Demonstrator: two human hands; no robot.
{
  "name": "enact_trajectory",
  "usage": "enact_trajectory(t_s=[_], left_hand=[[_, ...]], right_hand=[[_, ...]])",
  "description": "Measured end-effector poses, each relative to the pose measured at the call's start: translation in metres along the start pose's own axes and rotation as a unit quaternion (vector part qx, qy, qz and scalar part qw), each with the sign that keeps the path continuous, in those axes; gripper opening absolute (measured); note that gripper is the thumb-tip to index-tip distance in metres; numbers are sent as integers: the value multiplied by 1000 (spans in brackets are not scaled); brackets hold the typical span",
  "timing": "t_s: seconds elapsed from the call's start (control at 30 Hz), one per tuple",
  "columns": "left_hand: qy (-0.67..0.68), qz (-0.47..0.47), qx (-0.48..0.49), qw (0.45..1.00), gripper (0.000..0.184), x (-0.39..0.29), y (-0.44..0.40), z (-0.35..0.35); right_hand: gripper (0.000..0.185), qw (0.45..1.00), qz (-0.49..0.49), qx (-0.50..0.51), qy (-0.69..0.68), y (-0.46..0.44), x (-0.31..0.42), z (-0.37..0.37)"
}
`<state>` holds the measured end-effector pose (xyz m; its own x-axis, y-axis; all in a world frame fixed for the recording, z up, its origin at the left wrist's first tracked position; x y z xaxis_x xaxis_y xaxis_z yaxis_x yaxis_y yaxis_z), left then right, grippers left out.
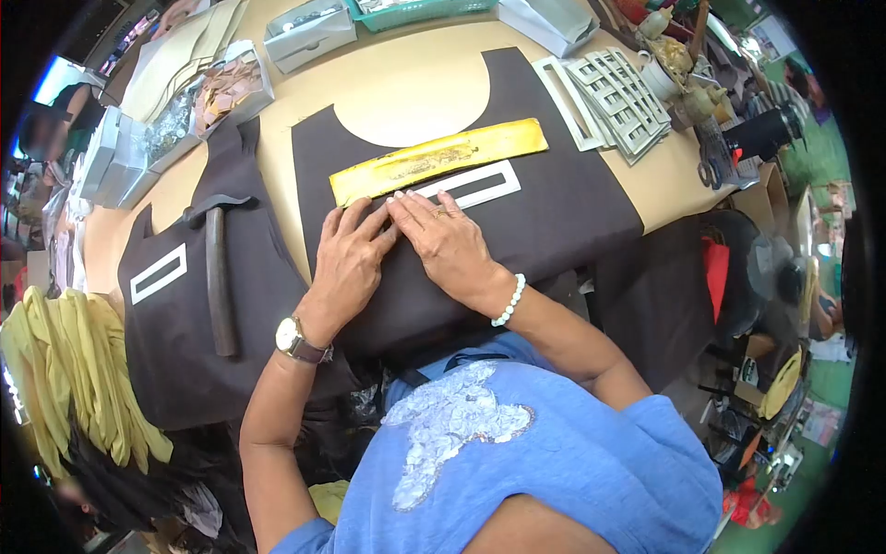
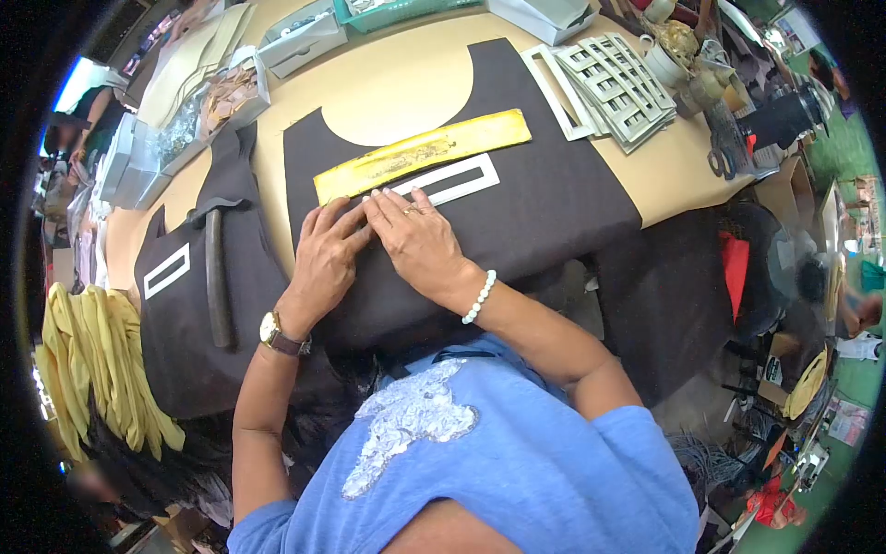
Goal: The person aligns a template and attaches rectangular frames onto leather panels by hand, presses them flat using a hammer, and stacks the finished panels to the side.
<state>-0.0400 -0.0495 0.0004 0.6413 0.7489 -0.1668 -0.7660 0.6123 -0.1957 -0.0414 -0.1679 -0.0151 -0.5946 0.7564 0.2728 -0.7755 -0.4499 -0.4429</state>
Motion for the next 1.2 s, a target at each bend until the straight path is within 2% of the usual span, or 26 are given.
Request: enact_trajectory(t_s=[0.07,0.23,0.43,0.63,0.73,0.83,0.93,0.97,1.03,1.1,1.13,1.2], left_hand=[[-16,-2,-4,1000,45,0,0,1],[-8,18,12,1000,51,0,1,1],[-14,26,19,999,49,-1,2,-1],[-26,27,16,999,51,0,4,1],[-24,24,24,999,51,0,3,1],[-21,17,18,999,52,2,2,-1],[-23,4,21,999,53,1,2,-1],[-25,4,24,999,54,1,2,-2],[-22,6,25,999,54,1,3,-2],[-20,8,26,999,55,1,2,-1],[-19,11,26,999,56,1,2,-2],[-24,18,30,999,56,2,0,0]], right_hand=[[38,1000,2,22,6,1,-6,0],[38,998,-21,53,41,9,-32,19],[38,988,-107,12,112,33,-92,51],[34,984,-123,-1,131,29,-94,56],[31,980,-160,-31,116,28,-99,60],[27,957,-265,-76,-91,30,-136,67],[23,973,-189,-99,88,22,-117,79],[19,983,-118,-109,90,14,-92,80],[15,990,-43,-86,99,7,-42,59],[17,997,-24,-44,54,4,-2,31],[21,997,-39,34,62,7,8,15],[24,996,-23,-42,76,14,8,15]])
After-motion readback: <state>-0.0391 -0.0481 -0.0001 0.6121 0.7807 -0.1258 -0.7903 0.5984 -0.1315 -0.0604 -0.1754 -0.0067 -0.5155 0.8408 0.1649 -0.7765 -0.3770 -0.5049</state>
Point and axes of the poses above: each hand's wrist, its own y-axis away from the middle knuckle, its own z-axis out of the back of the hand, x = y × z, the point moved 5 cm from there along -y, towards the middle knuckle, and after that the axes turned 1 degree about y, right-handed, at the moved point
